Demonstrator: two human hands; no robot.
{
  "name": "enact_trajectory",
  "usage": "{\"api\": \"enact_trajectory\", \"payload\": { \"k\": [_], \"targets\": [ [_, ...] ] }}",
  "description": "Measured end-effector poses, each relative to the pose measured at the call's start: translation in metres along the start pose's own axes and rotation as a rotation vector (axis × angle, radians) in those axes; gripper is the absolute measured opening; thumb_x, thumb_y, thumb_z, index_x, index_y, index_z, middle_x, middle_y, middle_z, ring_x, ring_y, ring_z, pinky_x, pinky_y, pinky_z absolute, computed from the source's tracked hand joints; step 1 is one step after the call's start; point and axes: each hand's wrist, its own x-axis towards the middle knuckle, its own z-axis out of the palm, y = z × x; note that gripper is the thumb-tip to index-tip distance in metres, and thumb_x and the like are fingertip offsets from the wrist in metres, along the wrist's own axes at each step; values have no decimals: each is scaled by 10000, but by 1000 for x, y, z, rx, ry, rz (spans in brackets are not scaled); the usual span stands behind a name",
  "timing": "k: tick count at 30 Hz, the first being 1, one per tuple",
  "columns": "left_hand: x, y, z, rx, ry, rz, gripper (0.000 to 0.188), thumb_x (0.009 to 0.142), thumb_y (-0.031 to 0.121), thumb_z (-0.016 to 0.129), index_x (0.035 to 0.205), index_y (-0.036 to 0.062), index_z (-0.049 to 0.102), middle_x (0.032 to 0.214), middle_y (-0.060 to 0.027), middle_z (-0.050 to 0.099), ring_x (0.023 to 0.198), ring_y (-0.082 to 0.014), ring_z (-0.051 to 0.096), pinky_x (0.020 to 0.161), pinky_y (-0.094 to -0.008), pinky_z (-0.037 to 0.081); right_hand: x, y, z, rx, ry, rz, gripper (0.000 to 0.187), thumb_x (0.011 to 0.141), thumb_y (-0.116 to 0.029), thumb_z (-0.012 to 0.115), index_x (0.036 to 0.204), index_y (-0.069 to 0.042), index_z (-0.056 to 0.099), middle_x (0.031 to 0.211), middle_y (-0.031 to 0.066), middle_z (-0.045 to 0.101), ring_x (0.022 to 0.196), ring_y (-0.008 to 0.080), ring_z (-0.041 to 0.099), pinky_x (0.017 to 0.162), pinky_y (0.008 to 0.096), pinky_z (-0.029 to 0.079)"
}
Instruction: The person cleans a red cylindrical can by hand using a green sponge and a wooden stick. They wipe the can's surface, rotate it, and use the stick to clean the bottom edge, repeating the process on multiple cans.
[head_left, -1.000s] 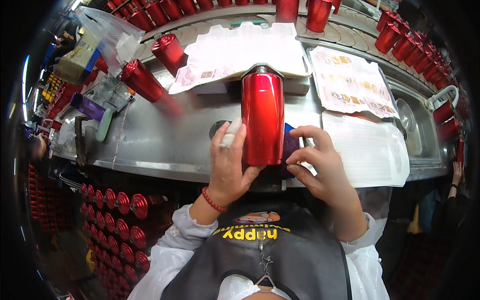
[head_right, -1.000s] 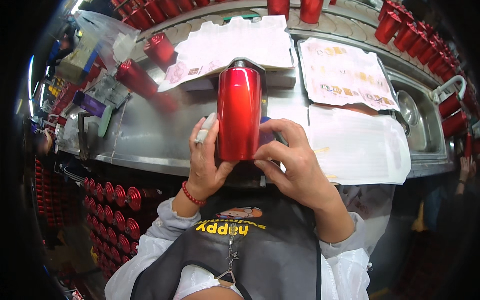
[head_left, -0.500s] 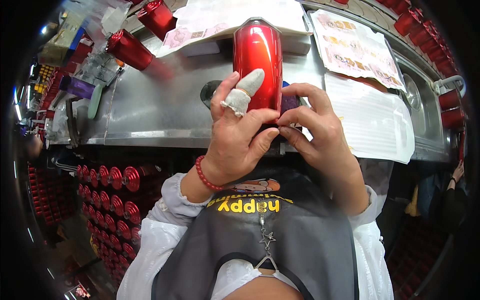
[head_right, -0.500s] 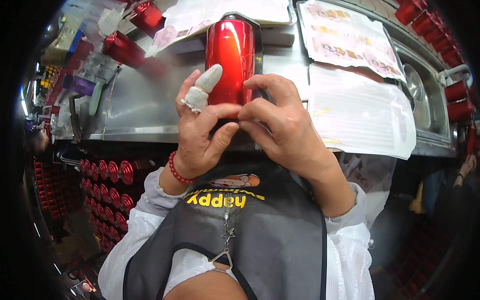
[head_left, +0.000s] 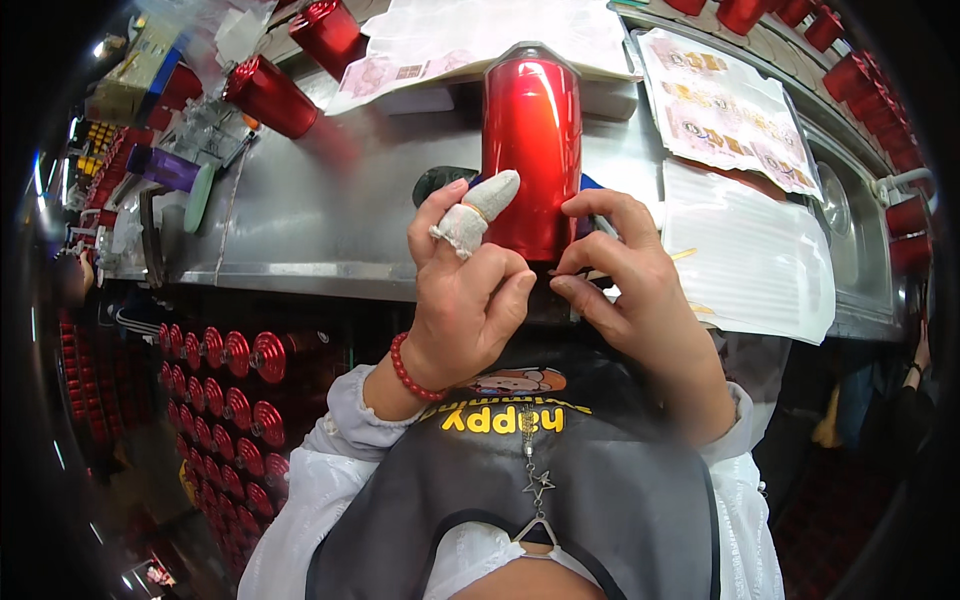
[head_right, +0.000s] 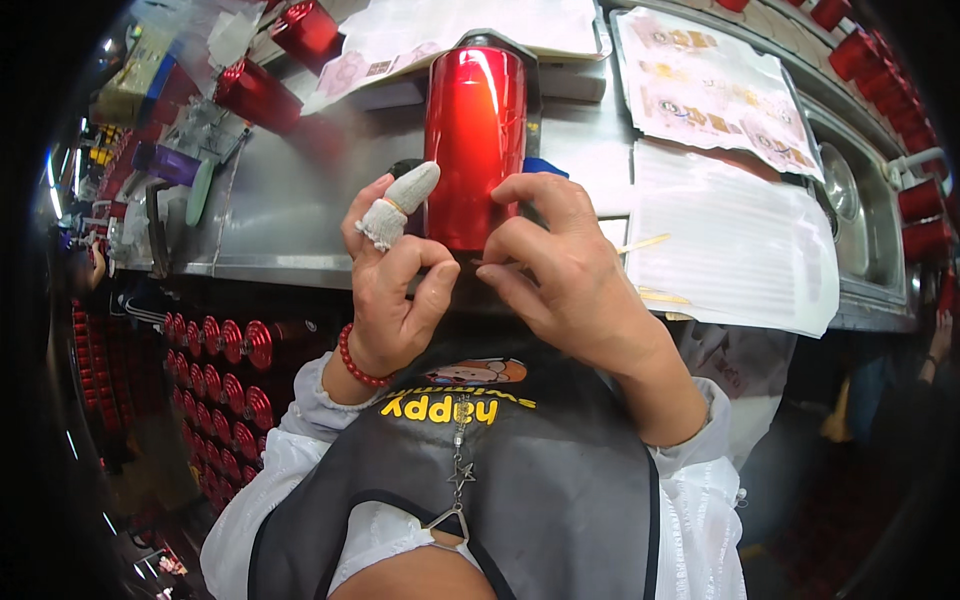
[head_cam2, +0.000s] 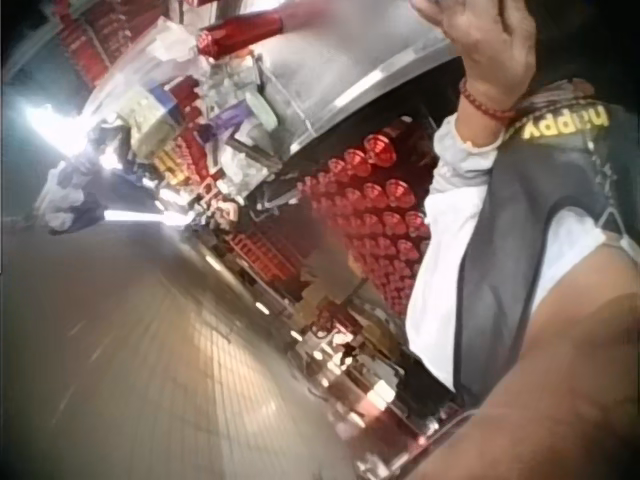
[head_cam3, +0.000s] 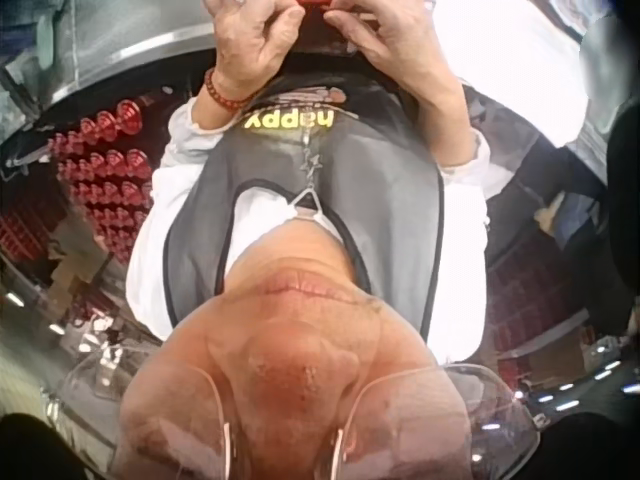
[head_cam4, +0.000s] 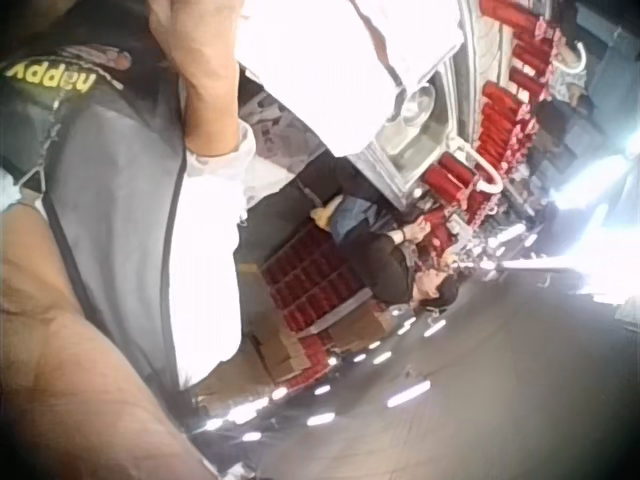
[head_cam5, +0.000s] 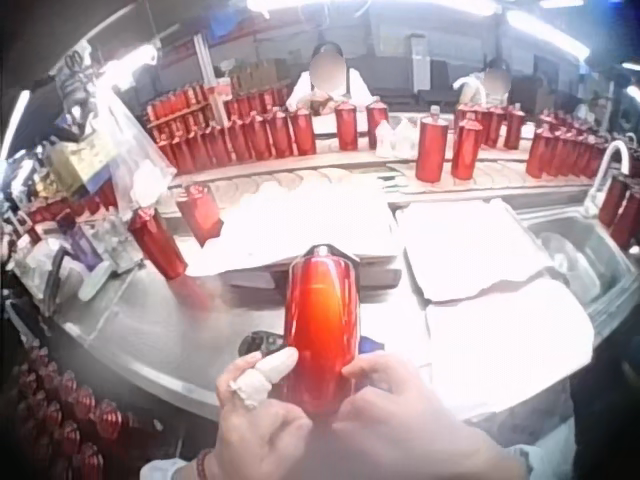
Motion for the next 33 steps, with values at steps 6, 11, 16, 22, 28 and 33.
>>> {"api": "enact_trajectory", "payload": {
  "k": [6, 11, 16, 22, 28, 33],
  "targets": [
    [0, 0, -6, -111, 25, -110, 110, 903, 147, 716, 952, 50, 695, 1385, -278, 564, 1423, -429, 314, 1165, -508, 267, 0, 1, 6, 5, 31, 9, 184, 774, -25, 797, 886, -51, 654, 1245, 159, 554, 1176, 365, 554, 954, 446, 478],
    [2, -1, -1, -84, -4, -15, 99, 898, 136, 714, 946, 53, 692, 1400, -271, 558, 1419, -436, 313, 1159, -505, 260, 8, -9, 4, -85, -2, -70, 209, 750, 19, 811, 877, -36, 656, 1284, 172, 535, 1253, 374, 528, 1014, 450, 464],
    [-5, -7, 0, -101, 51, -83, 81, 920, 121, 689, 934, 44, 668, 1338, -269, 594, 1395, -441, 344, 1151, -511, 270, 5, -6, 3, -54, -38, -3, 173, 790, 2, 801, 875, -24, 653, 1262, 160, 533, 1191, 330, 567, 945, 415, 508],
    [-11, -14, 10, -70, 146, -148, 75, 933, 104, 666, 927, 33, 641, 1068, -167, 640, 1296, -444, 420, 1128, -539, 292, 1, 4, 8, -1, -4, 125, 143, 853, -55, 782, 880, -13, 648, 1200, 151, 530, 1028, 269, 607, 837, 364, 524],
    [-14, -18, 15, -47, 198, -146, 91, 923, 98, 670, 923, 27, 613, 883, -101, 597, 1142, -400, 532, 1117, -541, 307, 1, 10, 14, 55, 41, 121, 149, 835, -68, 786, 890, -31, 653, 1115, 164, 550, 1113, 316, 548, 936, 396, 458],
    [-11, -21, 14, -56, 197, -122, 97, 931, 116, 664, 927, 38, 607, 862, -97, 587, 1106, -369, 562, 1122, -530, 298, 4, 7, 10, 44, 33, 163, 149, 859, -73, 773, 881, -12, 639, 1104, 165, 552, 1067, 313, 566, 892, 384, 478]
  ]
}}
